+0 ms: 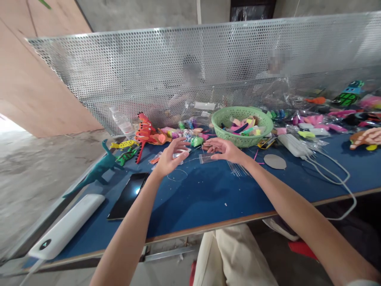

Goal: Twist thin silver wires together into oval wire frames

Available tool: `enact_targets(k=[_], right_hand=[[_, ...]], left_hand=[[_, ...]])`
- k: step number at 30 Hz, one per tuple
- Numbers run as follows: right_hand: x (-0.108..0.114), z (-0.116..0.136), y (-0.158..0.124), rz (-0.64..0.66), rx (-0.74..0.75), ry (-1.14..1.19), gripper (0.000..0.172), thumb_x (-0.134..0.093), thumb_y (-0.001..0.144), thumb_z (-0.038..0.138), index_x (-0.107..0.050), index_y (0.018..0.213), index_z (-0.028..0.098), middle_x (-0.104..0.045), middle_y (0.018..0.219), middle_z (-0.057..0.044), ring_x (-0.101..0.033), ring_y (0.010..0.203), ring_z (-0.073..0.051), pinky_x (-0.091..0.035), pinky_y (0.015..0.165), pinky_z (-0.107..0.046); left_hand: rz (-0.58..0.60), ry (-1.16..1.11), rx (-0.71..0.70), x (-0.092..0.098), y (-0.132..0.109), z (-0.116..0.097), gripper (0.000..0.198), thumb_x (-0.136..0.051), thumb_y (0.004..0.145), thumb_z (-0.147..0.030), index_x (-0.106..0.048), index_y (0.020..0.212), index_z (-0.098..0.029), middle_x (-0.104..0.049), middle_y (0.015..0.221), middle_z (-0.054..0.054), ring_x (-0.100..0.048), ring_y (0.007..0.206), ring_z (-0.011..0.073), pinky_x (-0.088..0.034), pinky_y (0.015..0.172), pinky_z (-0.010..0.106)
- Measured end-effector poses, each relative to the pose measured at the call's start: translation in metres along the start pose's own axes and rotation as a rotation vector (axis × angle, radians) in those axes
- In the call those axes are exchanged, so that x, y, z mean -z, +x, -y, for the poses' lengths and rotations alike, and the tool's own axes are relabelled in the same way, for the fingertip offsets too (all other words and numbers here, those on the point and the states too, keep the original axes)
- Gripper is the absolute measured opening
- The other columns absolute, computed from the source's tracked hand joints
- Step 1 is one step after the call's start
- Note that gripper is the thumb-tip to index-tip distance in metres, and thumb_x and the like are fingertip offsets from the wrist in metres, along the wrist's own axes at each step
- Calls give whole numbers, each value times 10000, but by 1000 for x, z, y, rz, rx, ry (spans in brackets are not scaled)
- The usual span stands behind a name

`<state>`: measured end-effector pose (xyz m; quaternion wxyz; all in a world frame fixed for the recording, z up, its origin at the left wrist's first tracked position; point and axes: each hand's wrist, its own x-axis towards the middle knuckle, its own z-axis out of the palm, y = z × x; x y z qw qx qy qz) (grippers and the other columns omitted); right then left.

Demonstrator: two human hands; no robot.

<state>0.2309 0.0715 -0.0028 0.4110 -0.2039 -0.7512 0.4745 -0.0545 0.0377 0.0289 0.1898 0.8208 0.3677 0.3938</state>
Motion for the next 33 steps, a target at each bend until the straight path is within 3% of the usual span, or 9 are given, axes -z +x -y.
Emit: enact_targets(k=[4, 8, 13, 19, 26, 33], right_hand=[[6, -2, 0, 64, -8, 27, 642, -807, 760, 309, -562, 1353, 292, -576, 1425, -84, -687, 1025, -206, -572, 966, -472], [8, -6, 0, 65, -40, 8, 714, -814, 745, 309, -542, 1405, 320, -594, 1407, -83, -691, 911, -171, -597, 895, -442], [10, -6, -1, 65, -62, -74, 730, -799, 754, 325, -532, 1434, 312, -649, 1324, -83, -645, 820, -144, -593, 833, -397], [11, 0, -3, 75, -76, -225, 661, -762, 783, 374, -565, 1411, 302, -701, 1194, -78, -595, 748, -149, -570, 723, -363], [12, 2, -5, 77, -66, -298, 642, -747, 789, 391, -577, 1402, 308, -720, 1122, -74, -612, 748, -167, -568, 683, -361], [21, 9, -7, 82, -69, -367, 622, -736, 802, 398, -581, 1395, 294, -704, 1077, -63, -611, 755, -175, -559, 686, -370]], left_hand=[[207, -88, 108, -8, -1, 7, 630, -613, 917, -478, -424, 1442, -185, -676, 1211, 144, -677, 878, 181, -552, 712, 292], [236, 46, 71, -21, -1, 6, 589, -583, 930, -513, -506, 1419, -195, -676, 923, 44, -517, 595, 106, -431, 540, 238], [152, 187, -7, -23, -1, 4, 581, -595, 918, -541, -564, 1403, -223, -590, 820, 8, -454, 631, 116, -391, 575, 244], [157, 205, -60, -23, -2, 7, 551, -602, 924, -522, -585, 1392, -232, -507, 725, -10, -422, 624, 122, -371, 574, 242], [183, 310, -120, -22, -3, 5, 530, -600, 932, -499, -584, 1397, -245, -590, 841, 34, -535, 713, 148, -432, 664, 275], [244, 232, 10, -17, -3, 11, 702, -671, 858, -519, -492, 1469, -223, -517, 698, -41, -432, 596, 113, -372, 578, 240]])
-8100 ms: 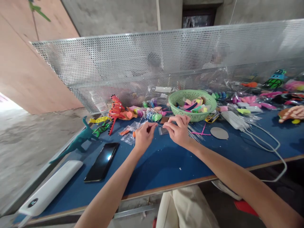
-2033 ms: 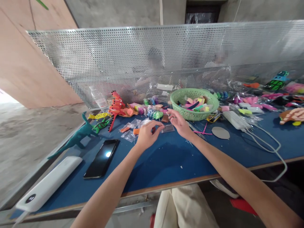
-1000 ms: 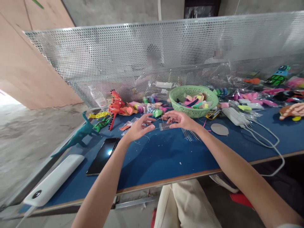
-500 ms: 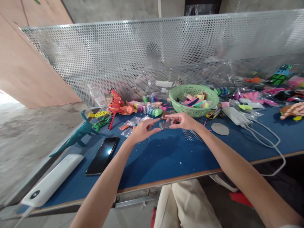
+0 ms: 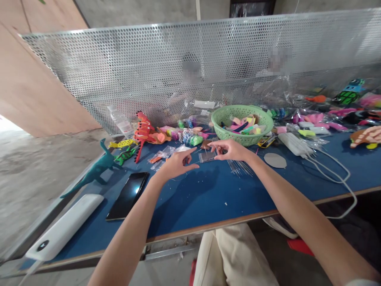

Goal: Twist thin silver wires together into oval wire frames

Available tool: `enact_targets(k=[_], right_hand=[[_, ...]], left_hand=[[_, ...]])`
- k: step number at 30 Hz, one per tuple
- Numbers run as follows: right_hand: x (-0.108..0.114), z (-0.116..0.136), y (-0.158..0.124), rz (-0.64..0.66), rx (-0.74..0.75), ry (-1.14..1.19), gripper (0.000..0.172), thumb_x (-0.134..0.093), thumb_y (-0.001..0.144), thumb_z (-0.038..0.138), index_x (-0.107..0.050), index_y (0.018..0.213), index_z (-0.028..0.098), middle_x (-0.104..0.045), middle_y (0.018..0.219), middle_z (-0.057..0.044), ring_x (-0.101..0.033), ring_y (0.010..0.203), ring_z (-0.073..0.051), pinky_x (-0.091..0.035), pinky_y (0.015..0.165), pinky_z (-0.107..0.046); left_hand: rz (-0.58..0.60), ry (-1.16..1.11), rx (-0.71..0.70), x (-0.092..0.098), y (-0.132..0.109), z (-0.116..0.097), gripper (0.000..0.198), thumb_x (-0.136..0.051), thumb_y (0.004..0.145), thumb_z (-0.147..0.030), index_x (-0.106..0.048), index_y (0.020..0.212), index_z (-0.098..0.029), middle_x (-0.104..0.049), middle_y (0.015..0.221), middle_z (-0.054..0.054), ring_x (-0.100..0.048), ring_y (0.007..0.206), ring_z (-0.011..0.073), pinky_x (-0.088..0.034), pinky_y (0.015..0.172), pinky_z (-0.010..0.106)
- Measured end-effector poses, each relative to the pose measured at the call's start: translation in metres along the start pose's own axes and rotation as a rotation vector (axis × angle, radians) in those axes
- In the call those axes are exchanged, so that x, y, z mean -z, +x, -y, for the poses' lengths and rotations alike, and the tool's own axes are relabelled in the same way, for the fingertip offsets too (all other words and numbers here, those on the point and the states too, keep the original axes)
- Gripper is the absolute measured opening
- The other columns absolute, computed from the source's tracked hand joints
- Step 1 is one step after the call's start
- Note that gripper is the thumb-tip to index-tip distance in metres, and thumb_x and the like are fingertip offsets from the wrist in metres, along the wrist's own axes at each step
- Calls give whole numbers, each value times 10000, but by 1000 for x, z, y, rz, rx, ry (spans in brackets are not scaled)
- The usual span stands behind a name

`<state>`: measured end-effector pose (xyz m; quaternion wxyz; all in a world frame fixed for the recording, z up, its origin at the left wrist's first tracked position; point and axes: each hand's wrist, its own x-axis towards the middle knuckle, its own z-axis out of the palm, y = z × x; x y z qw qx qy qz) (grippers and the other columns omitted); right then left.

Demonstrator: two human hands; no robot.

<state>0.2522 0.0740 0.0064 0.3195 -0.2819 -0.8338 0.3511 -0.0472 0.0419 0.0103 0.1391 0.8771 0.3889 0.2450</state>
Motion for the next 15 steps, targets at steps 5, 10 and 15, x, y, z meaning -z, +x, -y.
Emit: enact_targets(k=[5, 10, 15], right_hand=[[8, -2, -3, -25, 6, -46, 613, -746, 801, 385, -590, 1386, 294, -662, 905, -27, -558, 709, -172, -524, 648, -366], [12, -6, -2, 0, 9, -110, 588, -746, 805, 360, -599, 1373, 323, -585, 793, -2, -478, 642, -162, -460, 601, -349], [14, -4, -3, 4, 13, -164, 560, -720, 825, 387, -596, 1369, 338, -551, 794, 2, -430, 627, -146, -436, 609, -334]], left_hand=[[-13, -61, -4, 0, 1, 0, 686, -686, 847, -527, -527, 1445, -232, -374, 647, -68, -316, 582, 107, -289, 549, 236], [18, -133, -11, -3, 1, -4, 677, -657, 878, -507, -499, 1469, -216, -322, 646, -68, -268, 593, 112, -277, 551, 242], [32, -177, -19, 0, 2, -7, 589, -611, 922, -451, -521, 1453, -213, -347, 684, -49, -297, 620, 118, -284, 555, 239]])
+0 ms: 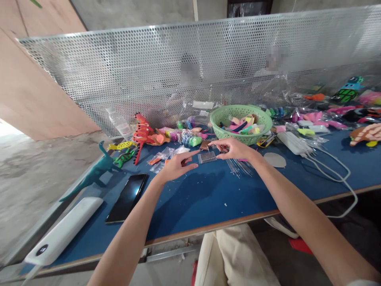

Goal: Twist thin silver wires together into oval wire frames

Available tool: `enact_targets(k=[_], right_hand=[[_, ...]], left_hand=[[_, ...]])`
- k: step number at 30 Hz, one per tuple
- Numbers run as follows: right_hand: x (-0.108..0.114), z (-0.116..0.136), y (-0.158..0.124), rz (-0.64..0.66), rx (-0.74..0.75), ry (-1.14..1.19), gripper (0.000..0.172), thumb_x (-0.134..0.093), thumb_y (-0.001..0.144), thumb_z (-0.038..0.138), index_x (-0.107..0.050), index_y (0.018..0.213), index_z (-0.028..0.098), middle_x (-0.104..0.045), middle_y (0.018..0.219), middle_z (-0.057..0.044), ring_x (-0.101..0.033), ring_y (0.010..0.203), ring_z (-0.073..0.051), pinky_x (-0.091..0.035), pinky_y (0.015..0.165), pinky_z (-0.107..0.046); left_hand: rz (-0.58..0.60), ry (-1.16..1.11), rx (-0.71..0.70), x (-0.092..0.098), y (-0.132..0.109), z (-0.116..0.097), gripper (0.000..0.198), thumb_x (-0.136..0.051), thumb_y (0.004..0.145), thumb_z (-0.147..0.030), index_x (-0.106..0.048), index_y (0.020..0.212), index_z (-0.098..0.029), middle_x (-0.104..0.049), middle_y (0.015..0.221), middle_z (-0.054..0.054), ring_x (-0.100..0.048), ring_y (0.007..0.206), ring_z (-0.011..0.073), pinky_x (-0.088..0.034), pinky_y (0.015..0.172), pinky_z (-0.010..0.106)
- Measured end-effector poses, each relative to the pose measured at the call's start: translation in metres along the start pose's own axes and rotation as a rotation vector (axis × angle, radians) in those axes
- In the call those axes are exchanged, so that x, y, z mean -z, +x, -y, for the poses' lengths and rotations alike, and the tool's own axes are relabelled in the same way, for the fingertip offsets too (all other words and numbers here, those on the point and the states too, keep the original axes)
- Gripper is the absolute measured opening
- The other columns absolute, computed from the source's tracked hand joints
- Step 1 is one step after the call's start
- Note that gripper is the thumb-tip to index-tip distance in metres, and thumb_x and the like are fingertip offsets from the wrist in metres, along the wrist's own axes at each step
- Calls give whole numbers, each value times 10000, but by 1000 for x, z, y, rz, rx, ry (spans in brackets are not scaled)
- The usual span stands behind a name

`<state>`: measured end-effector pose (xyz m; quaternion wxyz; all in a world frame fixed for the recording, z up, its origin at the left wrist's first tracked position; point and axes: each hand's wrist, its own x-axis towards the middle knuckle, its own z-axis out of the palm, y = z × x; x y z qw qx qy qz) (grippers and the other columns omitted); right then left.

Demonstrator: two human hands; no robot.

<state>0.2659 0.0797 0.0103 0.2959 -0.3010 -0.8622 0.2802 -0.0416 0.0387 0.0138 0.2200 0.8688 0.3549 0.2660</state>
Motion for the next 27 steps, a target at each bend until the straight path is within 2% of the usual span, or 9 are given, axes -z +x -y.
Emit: enact_targets(k=[3, 7, 9, 11, 14, 17, 21, 27], right_hand=[[0, -1, 0, -16, 15, -29, 566, -702, 820, 407, -594, 1371, 335, -547, 816, -2, -436, 639, -146, -453, 630, -339], [0, -1, 1, -43, 30, -70, 590, -676, 821, 370, -560, 1399, 357, -551, 860, -4, -419, 639, -143, -449, 627, -336], [-1, 1, 1, -62, 30, -86, 595, -659, 831, 336, -540, 1413, 365, -538, 870, -5, -405, 634, -139, -436, 616, -328], [-1, 4, 0, -76, 28, -93, 596, -639, 846, 306, -522, 1427, 369, -522, 871, -7, -396, 636, -140, -421, 609, -322], [-2, 8, -1, -82, 44, -92, 582, -632, 851, 287, -527, 1418, 364, -508, 866, -10, -389, 650, -147, -408, 613, -320], [-5, 7, 0, -85, 64, -118, 556, -639, 840, 295, -553, 1386, 350, -493, 852, -10, -386, 666, -152, -401, 624, -320], [-8, 3, 3, -80, 69, -175, 564, -648, 816, 306, -563, 1372, 333, -464, 835, -3, -397, 679, -148, -390, 634, -309], [-9, 6, 3, -55, 76, -188, 536, -656, 791, 295, -591, 1323, 325, -466, 858, 0, -404, 683, -138, -383, 650, -296]], left_hand=[[28, -31, 10, 1, 1, 0, 565, -608, 922, -428, -536, 1440, -214, -368, 681, -49, -300, 610, 118, -300, 555, 241], [63, -174, 70, 0, 0, 2, 668, -683, 867, -410, -476, 1482, -247, -425, 723, -48, -361, 627, 111, -365, 592, 239], [50, -358, 114, 0, 0, 0, 702, -717, 842, -400, -475, 1481, -239, -485, 790, -24, -445, 688, 116, -428, 661, 255], [12, -605, 188, -1, 0, -1, 639, -690, 870, -417, -515, 1449, -211, -491, 810, -5, -481, 730, 123, -469, 740, 286], [-35, -853, 301, -3, 2, -1, 511, -583, 942, -472, -621, 1344, -160, -368, 713, -29, -392, 638, 98, -469, 720, 286], [-15, -774, 379, -9, 3, 4, 498, -597, 923, -511, -694, 1242, -142, -264, 655, -52, -285, 571, 88, -381, 574, 230], [49, -451, 447, -17, 4, 7, 543, -577, 896, -584, -710, 1238, -185, -260, 592, -59, -267, 521, 97, -339, 501, 225], [60, -194, 332, -16, 4, 2, 505, -512, 930, -568, -749, 1176, -196, -402, 567, -31, -328, 513, 110, -303, 486, 226]])
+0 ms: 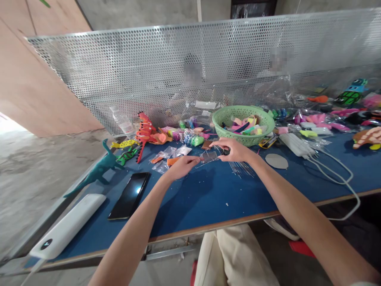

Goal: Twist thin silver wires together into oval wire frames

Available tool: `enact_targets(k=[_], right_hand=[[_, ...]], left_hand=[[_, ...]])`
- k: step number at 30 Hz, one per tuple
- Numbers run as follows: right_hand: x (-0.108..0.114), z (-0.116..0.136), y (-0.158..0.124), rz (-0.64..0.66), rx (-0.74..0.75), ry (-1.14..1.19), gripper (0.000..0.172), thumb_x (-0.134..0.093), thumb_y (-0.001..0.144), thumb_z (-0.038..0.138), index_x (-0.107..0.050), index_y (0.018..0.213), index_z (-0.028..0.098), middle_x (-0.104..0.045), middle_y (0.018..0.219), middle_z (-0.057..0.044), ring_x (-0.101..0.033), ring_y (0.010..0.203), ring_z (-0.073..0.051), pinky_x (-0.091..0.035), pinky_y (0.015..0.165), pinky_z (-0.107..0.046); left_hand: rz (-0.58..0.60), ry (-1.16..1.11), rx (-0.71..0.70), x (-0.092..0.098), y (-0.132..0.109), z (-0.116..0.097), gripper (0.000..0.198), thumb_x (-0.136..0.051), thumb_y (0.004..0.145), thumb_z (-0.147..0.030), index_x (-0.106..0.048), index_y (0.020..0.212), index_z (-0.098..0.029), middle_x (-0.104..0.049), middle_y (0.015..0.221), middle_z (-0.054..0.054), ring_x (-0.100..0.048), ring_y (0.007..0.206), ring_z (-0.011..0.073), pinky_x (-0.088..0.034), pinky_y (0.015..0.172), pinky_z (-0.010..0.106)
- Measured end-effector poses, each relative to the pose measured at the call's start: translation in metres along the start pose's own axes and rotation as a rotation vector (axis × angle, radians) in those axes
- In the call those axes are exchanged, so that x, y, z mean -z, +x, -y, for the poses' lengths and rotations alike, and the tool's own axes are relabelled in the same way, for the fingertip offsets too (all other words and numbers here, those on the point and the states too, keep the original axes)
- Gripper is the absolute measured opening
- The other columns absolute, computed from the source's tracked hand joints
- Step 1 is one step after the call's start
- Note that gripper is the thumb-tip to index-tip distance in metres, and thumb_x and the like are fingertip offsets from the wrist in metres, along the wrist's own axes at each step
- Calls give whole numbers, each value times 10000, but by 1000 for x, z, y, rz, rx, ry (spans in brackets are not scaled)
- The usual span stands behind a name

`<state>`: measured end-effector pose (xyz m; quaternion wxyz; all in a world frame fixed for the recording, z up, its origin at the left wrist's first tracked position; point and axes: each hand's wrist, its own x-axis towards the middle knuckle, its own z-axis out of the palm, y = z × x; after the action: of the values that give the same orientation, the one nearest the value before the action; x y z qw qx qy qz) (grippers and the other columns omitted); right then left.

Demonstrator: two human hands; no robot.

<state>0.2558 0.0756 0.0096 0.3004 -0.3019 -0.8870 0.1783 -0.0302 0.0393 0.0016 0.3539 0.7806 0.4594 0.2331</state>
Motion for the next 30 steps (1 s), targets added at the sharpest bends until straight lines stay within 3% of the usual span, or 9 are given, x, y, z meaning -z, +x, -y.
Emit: enact_targets(k=[3, 6, 10, 12, 14, 18, 24, 26, 30], right_hand=[[-1, 0, 0, 16, -4, 1, 528, -657, 799, 309, -589, 1322, 344, -449, 828, 7, -385, 663, -137, -374, 628, -288], [-3, -2, -1, -4, -7, -8, 558, -639, 816, 316, -556, 1367, 342, -469, 841, 2, -395, 664, -141, -386, 627, -289], [-5, -3, 0, -86, -36, -41, 569, -639, 829, 342, -546, 1388, 302, -547, 861, -12, -430, 660, -147, -405, 637, -306], [-6, 0, 1, -138, -90, -18, 560, -652, 840, 396, -553, 1377, 272, -604, 859, -21, -452, 642, -151, -409, 623, -313], [-10, 2, 2, -174, -150, 43, 554, -657, 848, 459, -564, 1351, 247, -662, 862, -31, -493, 639, -160, -425, 615, -317], [-22, 8, 5, -239, -220, 165, 525, -665, 840, 530, -613, 1256, 214, -736, 918, -57, -627, 752, -199, -499, 697, -338], [-33, 22, 6, -248, -243, 250, 492, -700, 810, 546, -657, 1160, 203, -760, 941, -71, -692, 853, -233, -533, 768, -356], [-33, 27, 6, -233, -231, 262, 470, -695, 819, 545, -668, 1144, 206, -761, 955, -70, -696, 869, -235, -533, 775, -354], [-35, 33, 6, -217, -222, 306, 520, -689, 839, 526, -636, 1250, 213, -759, 1013, -78, -702, 928, -244, -535, 820, -372]], left_hand=[[8, 70, -43, 2, 0, 2, 496, -471, 961, -549, -732, 1209, -208, -454, 585, -25, -347, 506, 109, -300, 487, 226], [-45, 130, -74, 2, 2, 6, 490, -447, 982, -526, -702, 1246, -201, -563, 657, -1, -465, 543, 130, -402, 545, 246], [-476, 283, -219, 3, 5, 8, 374, -575, 944, -438, -700, 1196, -193, -687, 1087, 96, -643, 900, 210, -517, 827, 342], [-572, 355, -309, 5, 4, 6, 273, -579, 952, -391, -723, 1095, -209, -692, 1126, 91, -637, 1027, 228, -499, 931, 374], [-525, 396, -375, 5, 3, 2, 227, -571, 964, -372, -726, 1047, -229, -719, 1069, 68, -642, 1035, 226, -494, 951, 383], [-431, 413, -417, -2, 2, -3, 248, -609, 949, -376, -690, 1143, -245, -739, 1043, 52, -665, 992, 229, -501, 932, 397], [-577, 321, -370, -7, 4, -3, 193, -637, 928, -388, -688, 1010, -222, -710, 1048, 64, -642, 1052, 229, -488, 962, 392], [-518, 269, -359, -6, 4, -3, 203, -635, 927, -398, -694, 1015, -225, -716, 1041, 55, -649, 1022, 219, -493, 934, 372], [-326, 63, -257, -7, 2, -5, 255, -591, 943, -436, -700, 951, -205, -700, 813, 23, -638, 733, 164, -493, 699, 285]])
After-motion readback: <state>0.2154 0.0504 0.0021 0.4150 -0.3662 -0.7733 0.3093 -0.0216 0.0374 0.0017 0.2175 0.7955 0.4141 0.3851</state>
